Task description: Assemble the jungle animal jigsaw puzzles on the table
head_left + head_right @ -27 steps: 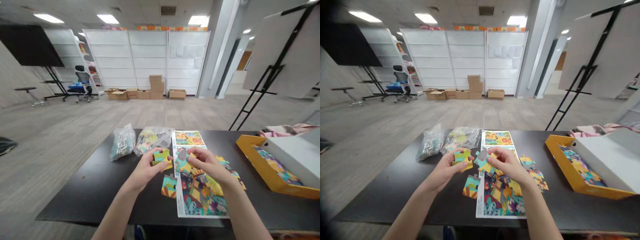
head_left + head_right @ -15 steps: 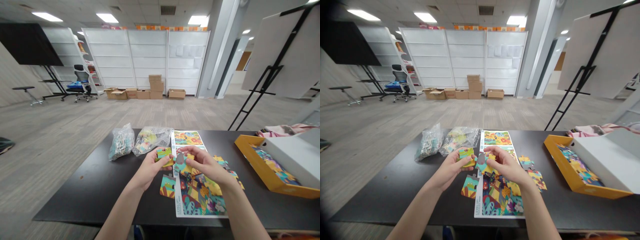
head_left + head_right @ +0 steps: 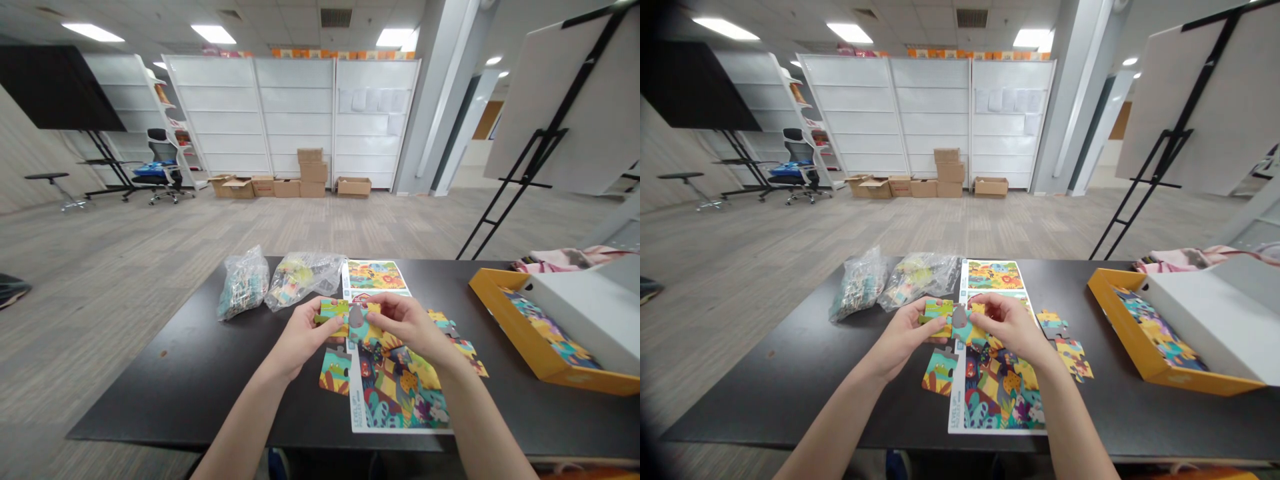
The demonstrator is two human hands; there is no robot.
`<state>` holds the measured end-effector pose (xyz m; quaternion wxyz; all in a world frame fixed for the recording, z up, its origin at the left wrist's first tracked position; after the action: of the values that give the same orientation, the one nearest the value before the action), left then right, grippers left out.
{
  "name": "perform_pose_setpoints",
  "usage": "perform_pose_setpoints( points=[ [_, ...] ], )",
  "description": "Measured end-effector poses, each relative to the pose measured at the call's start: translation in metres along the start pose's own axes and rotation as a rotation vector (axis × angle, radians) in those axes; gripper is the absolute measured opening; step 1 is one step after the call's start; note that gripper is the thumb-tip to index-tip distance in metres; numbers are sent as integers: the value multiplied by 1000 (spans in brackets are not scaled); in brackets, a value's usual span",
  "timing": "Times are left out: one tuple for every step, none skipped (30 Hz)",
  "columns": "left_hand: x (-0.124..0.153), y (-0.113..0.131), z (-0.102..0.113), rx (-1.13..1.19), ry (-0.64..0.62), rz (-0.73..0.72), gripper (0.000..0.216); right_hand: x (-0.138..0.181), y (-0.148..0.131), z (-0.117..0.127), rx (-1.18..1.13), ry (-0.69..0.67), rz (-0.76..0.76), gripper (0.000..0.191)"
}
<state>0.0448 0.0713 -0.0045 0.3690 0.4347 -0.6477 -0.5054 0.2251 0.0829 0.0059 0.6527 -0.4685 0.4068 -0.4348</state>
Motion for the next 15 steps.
perform_pose_setpoints(
  points=[
    [0,0,0,1,-5,-5,40,0,-1,0,5,0,1,39],
    [0,0,-1,2,-9,-10,40,0,-2,0,9,1,3,39],
    [-1,-1,-1,1,-12,-14,40,1,-3,-1,14,2,7,39],
    [-1,-1,-1,-5,-11,-18,40,1,-4,-1,19,3,11,40],
    [-1,-3,0,-16,-4,-21,39,1,-4,-1,25,6,16,40],
    [-2,-4,2,-33,9,-28,38,1,-5,0,30,12,20,40],
    [-2,-5,3,-52,26,-37,37,0,-4,0,37,20,23,39],
    [-3,-6,5,-74,41,-46,35,0,-4,0,44,29,26,39],
    [-3,-7,7,-95,53,-56,34,-1,-3,1,50,39,29,39],
    [-4,-8,8,-114,62,-63,33,-1,-2,1,53,47,32,39],
    [-4,-8,8,-129,68,-67,33,-2,-1,0,51,56,36,38],
    [-5,-9,9,-137,72,-70,32,-2,-1,0,44,68,41,37],
    [-5,-9,9,-139,77,-74,32,-3,-1,0,30,85,46,37],
    [-5,-8,10,-135,87,-82,31,-3,-1,0,9,103,48,38],
    [-6,-6,11,-125,105,-94,31,-3,-2,-1,-19,116,47,40]
  ],
)
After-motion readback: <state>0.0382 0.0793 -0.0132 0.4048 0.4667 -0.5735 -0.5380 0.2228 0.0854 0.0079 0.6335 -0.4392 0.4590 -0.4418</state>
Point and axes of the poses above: each hand's wrist, its own x-axis away from the middle knuckle, its own z-axis out of the back of the hand, y = z × x, the point moved 7 cm from there along -x, towards the middle knuckle, and after that the axes turned 1 degree about -y, right-handed, at the moved point
